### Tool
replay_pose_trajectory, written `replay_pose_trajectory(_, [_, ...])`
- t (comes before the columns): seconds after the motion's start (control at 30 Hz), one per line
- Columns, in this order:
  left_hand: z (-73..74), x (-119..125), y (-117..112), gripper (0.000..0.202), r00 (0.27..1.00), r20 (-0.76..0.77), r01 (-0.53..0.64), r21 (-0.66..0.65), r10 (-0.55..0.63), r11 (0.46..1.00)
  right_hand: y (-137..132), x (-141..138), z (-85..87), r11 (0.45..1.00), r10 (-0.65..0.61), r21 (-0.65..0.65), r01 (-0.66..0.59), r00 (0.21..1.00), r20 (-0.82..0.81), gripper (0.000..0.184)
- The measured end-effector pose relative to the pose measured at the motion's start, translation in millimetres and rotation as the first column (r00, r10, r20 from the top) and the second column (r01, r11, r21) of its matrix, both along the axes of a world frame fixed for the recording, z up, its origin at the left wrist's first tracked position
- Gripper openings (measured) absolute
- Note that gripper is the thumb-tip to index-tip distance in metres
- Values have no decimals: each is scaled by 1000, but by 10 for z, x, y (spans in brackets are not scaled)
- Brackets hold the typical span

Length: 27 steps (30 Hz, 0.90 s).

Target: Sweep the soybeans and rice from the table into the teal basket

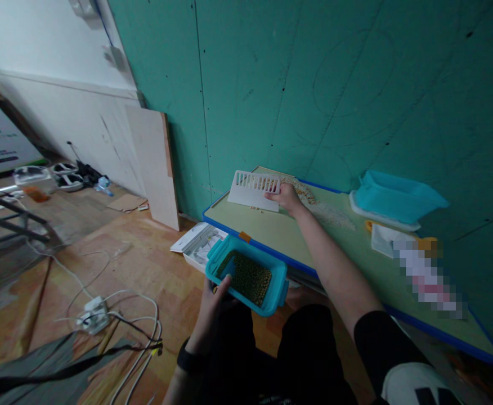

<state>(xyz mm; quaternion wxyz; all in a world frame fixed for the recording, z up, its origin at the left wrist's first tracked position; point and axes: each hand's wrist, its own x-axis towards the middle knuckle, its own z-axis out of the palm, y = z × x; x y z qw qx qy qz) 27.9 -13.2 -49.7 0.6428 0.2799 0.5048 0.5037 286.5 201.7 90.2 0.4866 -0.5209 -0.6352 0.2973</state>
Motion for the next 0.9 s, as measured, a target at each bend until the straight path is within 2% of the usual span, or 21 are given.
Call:
replay_pose_trajectory(0.47, [35,16,-25,78,1000,6,-15,14,15,1000,-56,19,-35,998,30,-49,-30,999,-14,36])
replay_pose_trajectory(0.73, [70,23,-44,77,1000,20,-18,30,18,999,-115,13,-56,994,68,-77,-75,993,-98,39])
replay_pose_trajectory(0.9, [79,0,-14,80,999,42,19,11,-20,1000,-209,53,-88,991,90,-90,-102,988,-128,44])
